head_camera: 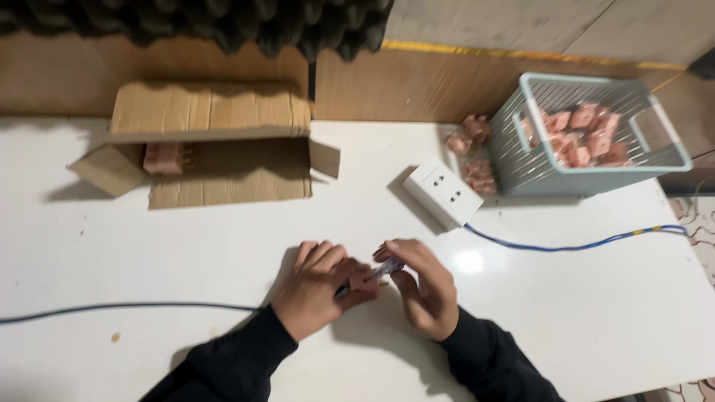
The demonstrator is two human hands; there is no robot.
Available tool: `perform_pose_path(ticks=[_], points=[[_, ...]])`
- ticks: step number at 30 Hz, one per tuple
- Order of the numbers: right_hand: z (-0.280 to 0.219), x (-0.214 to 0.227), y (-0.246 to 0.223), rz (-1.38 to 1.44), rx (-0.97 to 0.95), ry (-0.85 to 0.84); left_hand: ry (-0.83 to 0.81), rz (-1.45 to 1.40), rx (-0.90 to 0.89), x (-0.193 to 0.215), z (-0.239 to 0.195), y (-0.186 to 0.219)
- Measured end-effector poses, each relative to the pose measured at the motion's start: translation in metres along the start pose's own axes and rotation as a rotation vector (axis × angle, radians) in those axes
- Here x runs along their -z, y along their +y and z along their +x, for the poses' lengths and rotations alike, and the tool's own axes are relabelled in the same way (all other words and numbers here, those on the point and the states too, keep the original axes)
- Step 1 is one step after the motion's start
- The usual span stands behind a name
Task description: The person disassembles an electrical plug using a screwdriver, prepares the wires, and reassembles the internal components.
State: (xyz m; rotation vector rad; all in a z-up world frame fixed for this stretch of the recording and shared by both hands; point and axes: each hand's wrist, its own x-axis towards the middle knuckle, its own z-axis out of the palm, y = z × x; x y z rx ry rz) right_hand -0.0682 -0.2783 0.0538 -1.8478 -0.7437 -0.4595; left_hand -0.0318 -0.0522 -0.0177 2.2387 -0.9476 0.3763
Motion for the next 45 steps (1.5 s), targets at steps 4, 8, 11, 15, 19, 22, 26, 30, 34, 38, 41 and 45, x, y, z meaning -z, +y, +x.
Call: perform_pose_path(ticks=[4,8,11,15,19,22,26,30,34,38,41,45], points=[[-0.007,-0.003,0.006,-0.031,-0.037,0.017,0.024,-0.057,-0.02,0.0,0.001,0.001],[-0.004,0.0,-0.008,-0.058,-0.006,0.028,0.031,0.023,-0.037,0.002,0.0,0.007],[-0.007,-0.001,0.008,-0.079,0.018,0.017,0.032,0.017,-0.037,0.008,0.006,0.007],[-0.004,0.001,0.005,-0.058,0.042,0.002,0.045,-0.044,-0.071,0.006,0.002,0.005],[-0.006,0.0,0.006,-0.079,0.023,-0.04,0.088,0.003,-0.109,0.005,0.004,0.005],[-0.009,-0.003,0.011,-0.096,-0.009,0.061,-0.01,-0.025,-0.047,0.007,0.003,0.005],[-0.011,-0.001,0.004,-0.042,-0.027,0.008,-0.028,-0.021,-0.05,0.01,-0.002,0.013],[-0.001,0.0,0.004,0.03,0.009,0.045,0.038,0.041,-0.062,0.003,0.002,0.005],[-0.006,0.003,0.002,-0.061,-0.022,-0.003,-0.003,-0.034,-0.061,0.004,-0.003,0.007],[0.007,0.005,-0.003,-0.031,0.119,0.012,0.019,0.058,-0.064,0.007,0.002,0.006],[0.006,0.006,0.0,-0.038,0.116,-0.002,0.002,0.034,-0.053,0.008,0.004,0.004],[0.006,0.002,0.001,-0.054,0.171,0.053,0.054,0.108,-0.075,0.001,0.001,0.002]])
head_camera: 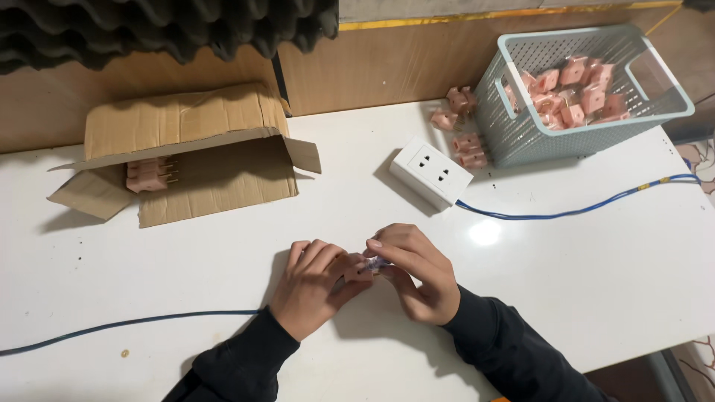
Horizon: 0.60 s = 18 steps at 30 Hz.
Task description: The person disassembles an electrical plug using a screwdriver, prepares the wires, and reassembles the internal components.
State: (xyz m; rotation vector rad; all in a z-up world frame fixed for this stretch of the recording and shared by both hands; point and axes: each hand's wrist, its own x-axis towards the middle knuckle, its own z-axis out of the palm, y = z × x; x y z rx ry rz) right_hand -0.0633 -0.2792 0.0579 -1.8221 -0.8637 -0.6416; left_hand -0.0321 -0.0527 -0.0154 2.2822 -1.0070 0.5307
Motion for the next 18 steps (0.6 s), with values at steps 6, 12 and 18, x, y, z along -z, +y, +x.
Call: perform_pose_path(ticks=[6,12,18], points=[[-0.005,0.004,0.002,-0.02,-0.005,-0.053,-0.077,-0.037,0.006,0.008,0.001,0.004],[-0.014,0.011,-0.003,0.034,-0.136,0.104,-0.016,-0.207,0.079,0.007,-0.001,0.005],[-0.001,0.022,0.023,0.225,-0.466,0.47,0.094,-0.236,0.141,0.006,0.004,-0.004]])
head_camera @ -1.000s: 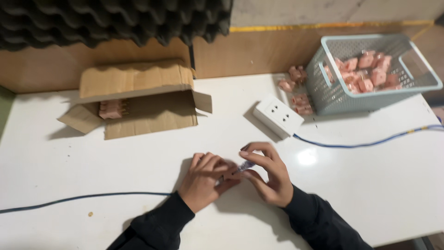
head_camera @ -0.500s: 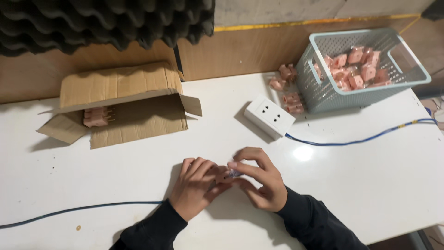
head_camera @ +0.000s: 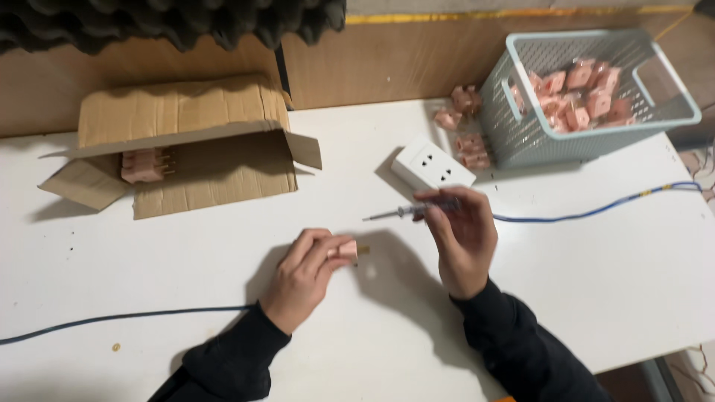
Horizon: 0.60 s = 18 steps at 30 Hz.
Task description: The person disassembles an electrical plug using a screwdriver, prepares the wires, and reassembles the internal components.
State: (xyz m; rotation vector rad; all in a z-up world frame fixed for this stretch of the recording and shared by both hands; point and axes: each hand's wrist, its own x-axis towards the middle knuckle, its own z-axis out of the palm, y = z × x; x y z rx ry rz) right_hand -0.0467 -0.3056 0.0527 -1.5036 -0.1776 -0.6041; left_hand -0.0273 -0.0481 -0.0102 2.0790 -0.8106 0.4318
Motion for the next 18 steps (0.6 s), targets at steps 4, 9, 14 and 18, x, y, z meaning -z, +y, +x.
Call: perform_pose_path(ticks=[4,9,14,18], points=[[0.014,0.007,0.01,0.088,-0.129,-0.111,-0.089,-0.031,0.051,0.01,-0.001,-0.003],[0.026,0.021,0.016,-0.422,-0.051,-0.435,-0.014,0.136,-0.134,0.014,0.001,-0.009],[0.031,0.046,0.045,-0.64,0.162,-0.713,0.074,0.16,-0.083,0.017,0.003,-0.007],[0.04,0.045,0.025,-0.49,-0.052,-0.74,0.27,0.122,0.156,0.019,-0.001,-0.018]])
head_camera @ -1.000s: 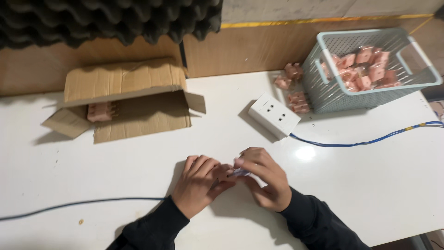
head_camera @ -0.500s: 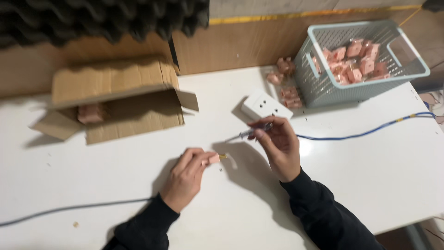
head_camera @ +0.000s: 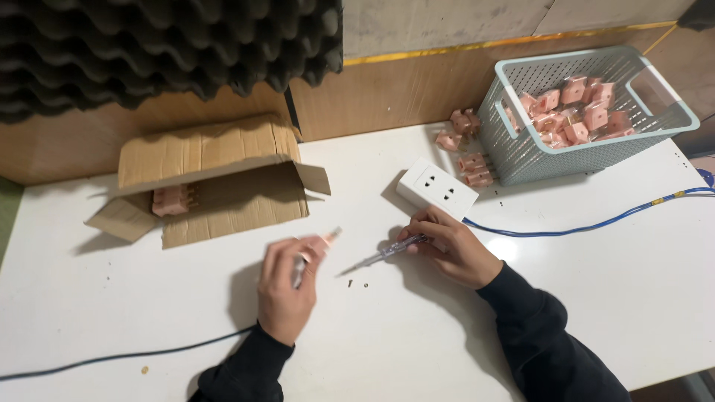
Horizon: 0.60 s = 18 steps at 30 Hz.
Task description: The person disassembles an electrical plug using a screwdriver, prepares the wires, and reassembles the internal components.
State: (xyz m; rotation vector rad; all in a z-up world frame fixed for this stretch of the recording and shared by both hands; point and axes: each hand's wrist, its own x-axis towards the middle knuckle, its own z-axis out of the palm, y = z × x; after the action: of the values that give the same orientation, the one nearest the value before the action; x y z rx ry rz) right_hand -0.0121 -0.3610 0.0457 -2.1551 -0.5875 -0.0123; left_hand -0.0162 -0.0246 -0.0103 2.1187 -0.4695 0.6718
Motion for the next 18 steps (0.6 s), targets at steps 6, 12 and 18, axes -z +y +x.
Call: perform_pose_path(ticks=[6,12,18], points=[[-0.003,-0.003,0.019,-0.121,0.06,-0.113,0.093,-0.083,0.044,0.007,0.01,0.016],[0.004,-0.02,0.019,-0.178,0.06,-0.038,0.054,-0.1,0.082,0.002,0.005,0.009],[0.009,-0.036,0.014,-0.121,0.04,0.042,0.067,-0.087,0.111,-0.002,0.0,0.006]])
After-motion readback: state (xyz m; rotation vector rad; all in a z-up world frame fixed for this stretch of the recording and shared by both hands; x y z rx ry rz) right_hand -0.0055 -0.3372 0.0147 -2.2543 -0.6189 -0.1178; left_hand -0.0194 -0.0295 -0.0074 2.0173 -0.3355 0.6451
